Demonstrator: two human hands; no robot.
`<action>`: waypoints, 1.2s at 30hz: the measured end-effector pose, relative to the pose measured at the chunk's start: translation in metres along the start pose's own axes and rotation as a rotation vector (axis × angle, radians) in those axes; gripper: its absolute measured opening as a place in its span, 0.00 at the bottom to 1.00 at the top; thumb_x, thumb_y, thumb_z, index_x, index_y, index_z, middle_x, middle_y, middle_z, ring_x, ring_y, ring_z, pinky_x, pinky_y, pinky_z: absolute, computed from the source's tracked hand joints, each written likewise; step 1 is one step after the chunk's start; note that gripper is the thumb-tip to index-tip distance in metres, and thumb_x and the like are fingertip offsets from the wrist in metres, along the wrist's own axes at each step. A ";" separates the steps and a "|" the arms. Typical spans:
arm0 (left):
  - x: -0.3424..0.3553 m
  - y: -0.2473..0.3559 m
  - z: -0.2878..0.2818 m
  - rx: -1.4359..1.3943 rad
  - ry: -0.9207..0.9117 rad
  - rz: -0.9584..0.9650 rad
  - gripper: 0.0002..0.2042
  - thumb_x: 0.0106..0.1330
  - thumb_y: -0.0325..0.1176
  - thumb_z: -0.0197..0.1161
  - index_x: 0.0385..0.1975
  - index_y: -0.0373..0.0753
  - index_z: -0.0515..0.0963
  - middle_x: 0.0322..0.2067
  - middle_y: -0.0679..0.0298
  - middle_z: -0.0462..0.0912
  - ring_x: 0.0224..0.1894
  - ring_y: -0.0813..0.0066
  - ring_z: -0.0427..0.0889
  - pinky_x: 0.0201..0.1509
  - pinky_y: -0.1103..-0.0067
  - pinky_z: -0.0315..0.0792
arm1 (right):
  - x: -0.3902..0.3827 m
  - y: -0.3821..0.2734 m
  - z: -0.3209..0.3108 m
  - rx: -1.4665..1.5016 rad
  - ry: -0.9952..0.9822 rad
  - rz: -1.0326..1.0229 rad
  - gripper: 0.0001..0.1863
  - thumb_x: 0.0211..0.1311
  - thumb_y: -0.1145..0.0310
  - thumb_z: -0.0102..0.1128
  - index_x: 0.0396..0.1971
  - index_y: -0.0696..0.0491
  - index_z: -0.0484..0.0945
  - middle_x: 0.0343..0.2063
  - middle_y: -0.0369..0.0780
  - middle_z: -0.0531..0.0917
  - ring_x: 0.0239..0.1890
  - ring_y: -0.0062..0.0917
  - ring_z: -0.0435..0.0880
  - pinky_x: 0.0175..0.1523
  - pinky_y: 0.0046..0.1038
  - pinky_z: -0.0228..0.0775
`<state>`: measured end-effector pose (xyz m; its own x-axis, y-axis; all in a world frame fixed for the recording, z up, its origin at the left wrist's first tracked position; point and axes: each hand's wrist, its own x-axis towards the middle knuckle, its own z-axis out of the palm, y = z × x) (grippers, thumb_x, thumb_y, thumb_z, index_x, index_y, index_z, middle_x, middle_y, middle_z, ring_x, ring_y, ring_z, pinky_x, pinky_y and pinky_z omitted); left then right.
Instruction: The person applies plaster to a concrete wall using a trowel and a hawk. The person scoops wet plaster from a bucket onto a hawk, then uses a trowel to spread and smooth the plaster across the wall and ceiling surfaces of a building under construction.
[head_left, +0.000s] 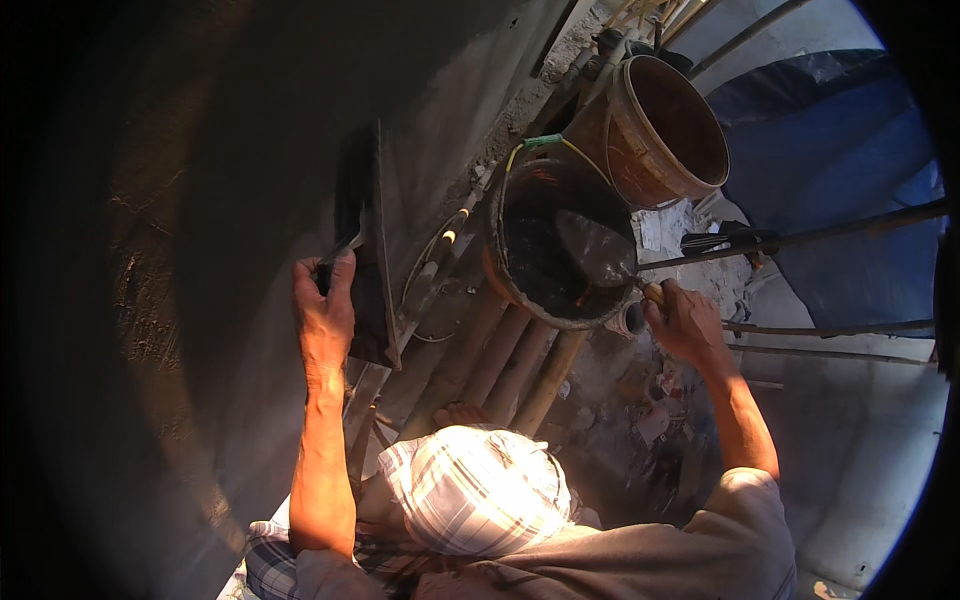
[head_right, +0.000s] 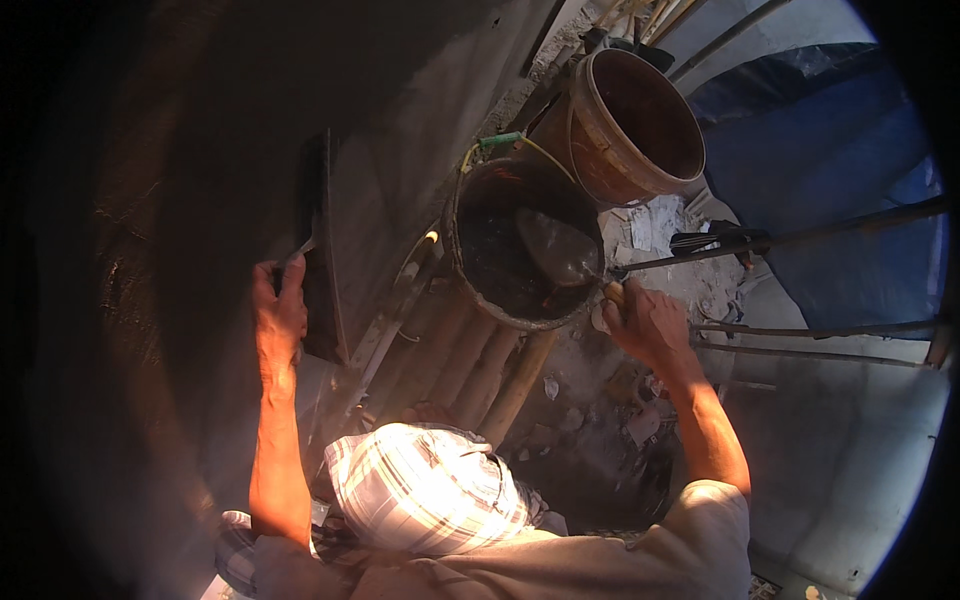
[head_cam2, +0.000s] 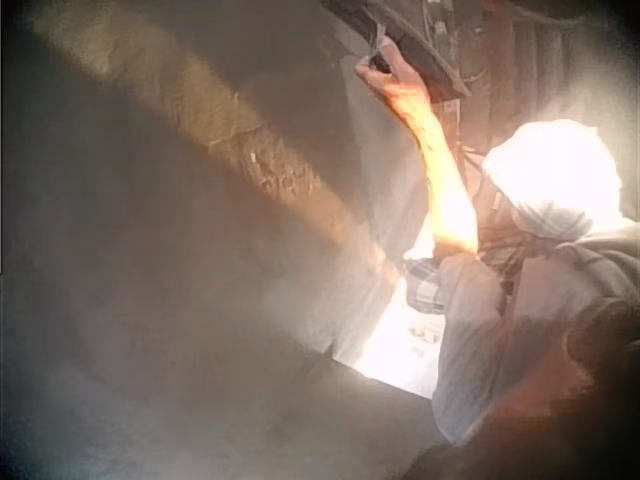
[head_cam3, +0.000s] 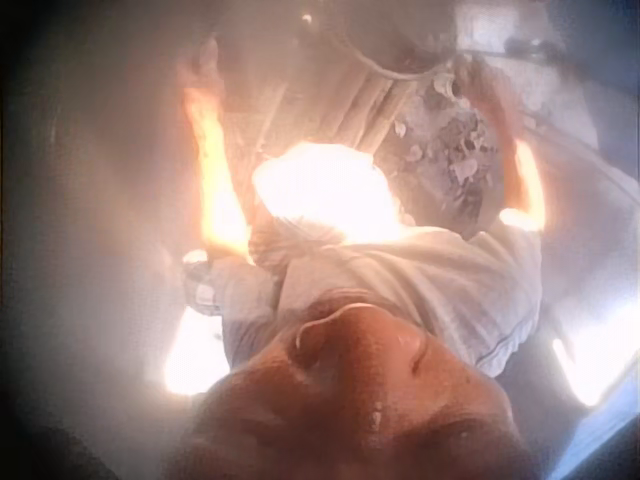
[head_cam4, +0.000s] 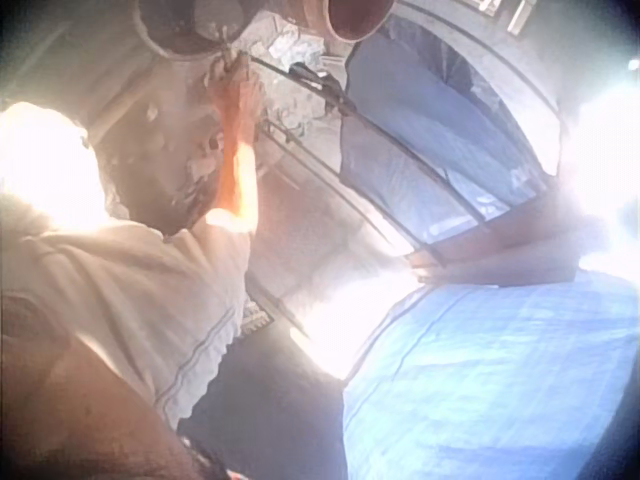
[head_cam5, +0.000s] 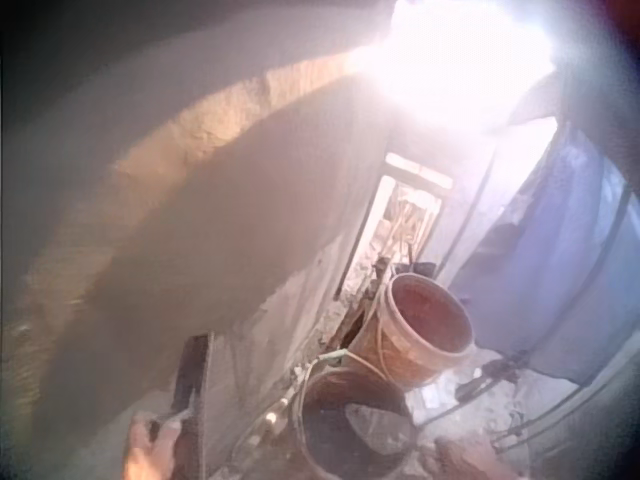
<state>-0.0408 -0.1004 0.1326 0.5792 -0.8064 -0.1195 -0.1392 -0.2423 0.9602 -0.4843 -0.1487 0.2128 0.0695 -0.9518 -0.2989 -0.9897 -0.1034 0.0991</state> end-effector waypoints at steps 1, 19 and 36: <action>-0.001 0.029 0.000 -0.179 -0.136 -0.240 0.18 0.70 0.51 0.65 0.32 0.41 0.71 0.20 0.71 0.71 0.22 0.82 0.72 0.28 0.78 0.69 | 0.001 0.008 -0.001 0.022 0.048 -0.029 0.17 0.63 0.55 0.59 0.40 0.54 0.76 0.33 0.52 0.85 0.41 0.47 0.85 0.47 0.47 0.74; 0.067 0.013 0.180 -0.669 -0.451 -0.549 0.12 0.76 0.40 0.56 0.53 0.46 0.76 0.45 0.67 0.80 0.46 0.73 0.80 0.50 0.72 0.76 | 0.139 -0.085 0.029 -0.952 0.299 -0.494 0.13 0.60 0.65 0.61 0.39 0.57 0.77 0.27 0.39 0.80 0.27 0.29 0.83 0.26 0.35 0.71; 0.057 0.025 0.220 -0.788 -0.553 -0.507 0.22 0.80 0.49 0.47 0.60 0.37 0.72 0.55 0.59 0.79 0.57 0.67 0.78 0.61 0.69 0.74 | 0.069 -0.055 0.073 -0.765 -0.012 -0.329 0.30 0.57 0.57 0.69 0.51 0.66 0.76 0.33 0.40 0.83 0.36 0.26 0.86 0.27 0.29 0.76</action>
<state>-0.1882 -0.2708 0.0938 -0.0450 -0.8891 -0.4556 0.6828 -0.3603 0.6356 -0.4343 -0.1874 0.1180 0.3346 -0.8361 -0.4348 -0.5604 -0.5474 0.6215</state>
